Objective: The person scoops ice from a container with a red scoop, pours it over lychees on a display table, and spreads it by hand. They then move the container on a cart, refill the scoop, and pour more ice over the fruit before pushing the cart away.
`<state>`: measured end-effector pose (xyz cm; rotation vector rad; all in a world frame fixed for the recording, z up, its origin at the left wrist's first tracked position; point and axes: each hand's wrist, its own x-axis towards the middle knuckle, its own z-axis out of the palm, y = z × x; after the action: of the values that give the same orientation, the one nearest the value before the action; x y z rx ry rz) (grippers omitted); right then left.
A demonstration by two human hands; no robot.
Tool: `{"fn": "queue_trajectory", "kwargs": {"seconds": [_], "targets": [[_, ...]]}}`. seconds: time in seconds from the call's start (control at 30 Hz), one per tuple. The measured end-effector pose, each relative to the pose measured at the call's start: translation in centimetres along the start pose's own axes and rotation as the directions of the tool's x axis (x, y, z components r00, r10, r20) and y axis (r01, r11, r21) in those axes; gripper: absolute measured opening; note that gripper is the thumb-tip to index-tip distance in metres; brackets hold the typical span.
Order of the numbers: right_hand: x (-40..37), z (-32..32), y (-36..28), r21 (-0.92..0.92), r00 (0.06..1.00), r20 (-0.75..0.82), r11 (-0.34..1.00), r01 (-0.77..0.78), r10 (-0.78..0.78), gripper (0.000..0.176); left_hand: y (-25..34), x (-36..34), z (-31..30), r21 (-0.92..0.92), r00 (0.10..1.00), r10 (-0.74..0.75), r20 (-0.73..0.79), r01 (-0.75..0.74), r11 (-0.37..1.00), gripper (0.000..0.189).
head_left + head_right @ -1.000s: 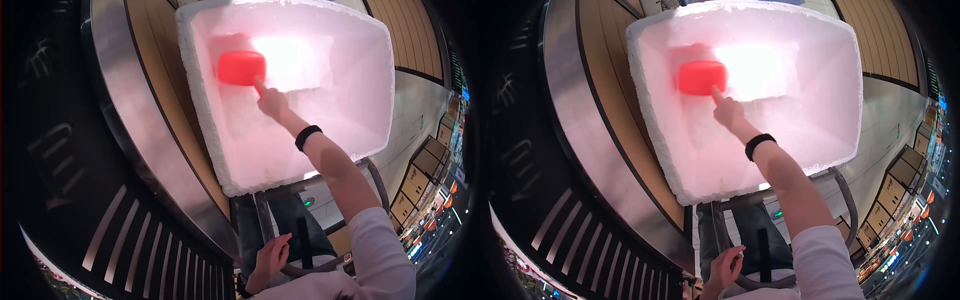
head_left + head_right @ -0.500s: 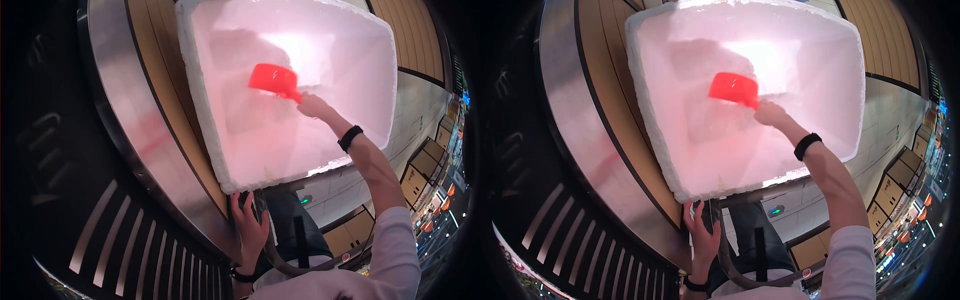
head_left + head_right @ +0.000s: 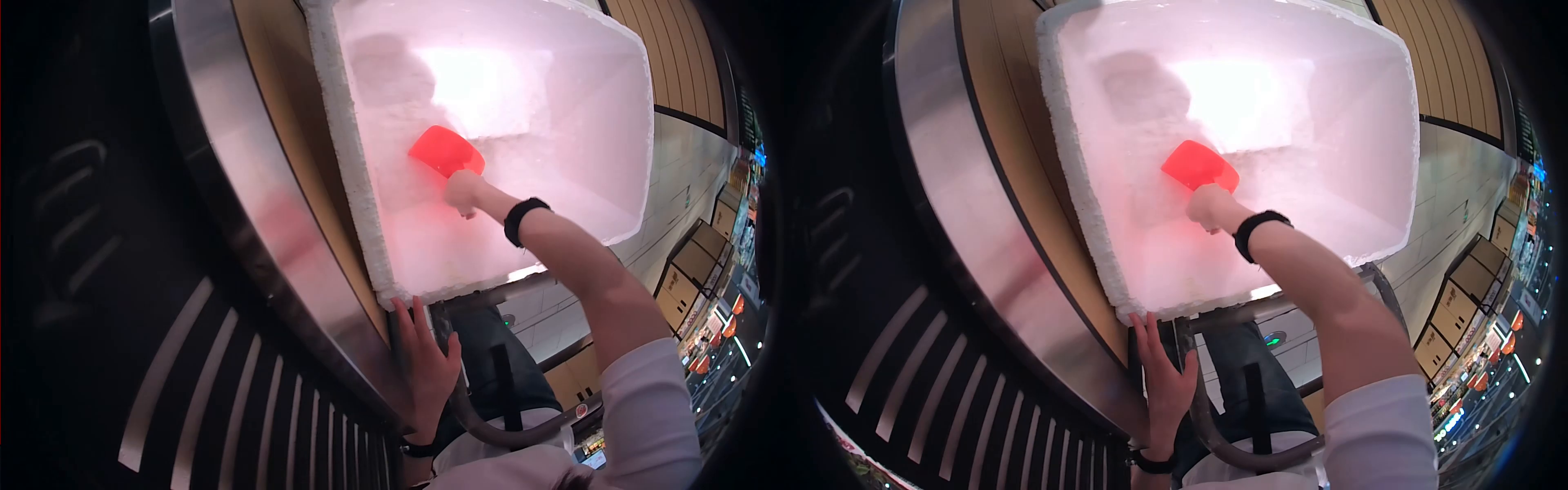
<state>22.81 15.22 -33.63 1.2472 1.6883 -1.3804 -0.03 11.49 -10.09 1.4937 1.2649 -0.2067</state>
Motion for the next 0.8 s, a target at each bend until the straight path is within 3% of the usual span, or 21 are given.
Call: {"fn": "queue_trajectory", "kwargs": {"seconds": [0.07, 0.1, 0.13, 0.17, 0.2, 0.23, 0.27, 0.3, 0.33, 0.37, 0.57, 0.63, 0.73, 0.8], "targets": [[1.2, -0.7, -1.2, -0.004, 0.999, -0.052, 1.0, 0.009, -0.009, 0.014, -0.2, -0.1, -0.2, 0.023, 1.0, 0.018, 0.002, -0.018, 1.0, 0.078], [1.7, -1.4, -2.1, -0.009, 0.995, -0.096, 1.0, 0.024, -0.025, 0.021, -0.2, -0.1, -0.2, 0.042, 1.0, 0.026, 0.005, -0.026, 0.999, 0.078], [2.1, -1.6, -3.7, 0.101, 0.968, -0.249, 0.993, 0.064, -0.038, 0.023, -0.5, -0.2, 0.0, 0.027, 0.999, 0.045, -0.011, -0.045, 0.999, 0.08], [2.3, -1.8, -4.9, 0.091, 0.965, -0.26, 0.994, 0.066, -0.04, 0.023, -0.5, -0.1, 0.2, 0.028, 0.998, 0.052, -0.023, -0.051, 0.998, 0.08], [2.5, -2.0, -6.1, 0.419, 0.967, -0.252, 0.905, 0.069, 0.043, 0.022, -0.6, -0.1, 0.2, 0.02, 0.997, 0.066, -0.035, -0.065, 0.998, 0.08], [2.6, -2.3, -6.9, 0.702, 0.97, -0.212, 0.708, 0.07, 0.114, 0.022, -0.7, -0.2, 0.3, 0.011, 0.996, 0.076, -0.043, -0.076, 0.997, 0.081], [1.2, -2.9, -6.6, 0.538, 0.958, -0.285, 0.83, 0.148, 0.013, 0.013, -0.6, -0.2, 0.4, 0.001, 0.997, 0.073, -0.04, -0.073, 0.997, 0.08], [0.0, -3.3, -6.1, 0.529, 0.956, -0.293, 0.835, 0.152, 0.012, 0.013, -0.8, -0.1, 0.5, 0.001, 0.996, 0.078, -0.051, -0.079, 0.997, 0.08], [-1.1, -3.7, -5.5, 0.942, 0.98, -0.088, 0.336, 0.023, 0.18, 0.01, -1.0, 0.0, 0.9, -0.022, 0.993, 0.091, -0.069, -0.093, 0.995, 0.08], [-2.0, -3.7, -5.0, 0.943, 0.967, 0.176, -0.314, -0.113, 0.182, 0.01, -1.1, -0.1, 1.2, -0.043, 0.991, 0.101, -0.084, -0.104, 0.994, 0.08], [-5.5, -0.3, -0.5, 0.957, 0.989, 0.138, -0.263, -0.119, 0.054, 0.011, 0.2, 0.0, 2.2, 0.048, 0.993, 0.056, -0.104, -0.051, 0.998, 0.081], [-8.2, -0.6, 0.8, 0.973, 0.985, 0.163, -0.177, -0.151, 0.057, 0.014, 1.1, 0.2, 2.2, 0.118, 0.991, 0.073, -0.117, -0.059, 0.991, 0.082], [-10.8, 0.4, 3.0, 0.989, 0.991, 0.134, -0.068, -0.134, -0.004, 0.018, 2.1, 0.7, 1.9, 0.028, 0.985, 0.071, -0.16, -0.067, 0.997, 0.082], [-12.6, 1.0, 2.7, 0.991, 0.997, 0.068, -0.115, -0.071, -0.03, 0.019, 3.2, 0.9, 1.2, -0.032, 0.987, 0.042, -0.158, -0.047, 0.998, 0.083]]}}
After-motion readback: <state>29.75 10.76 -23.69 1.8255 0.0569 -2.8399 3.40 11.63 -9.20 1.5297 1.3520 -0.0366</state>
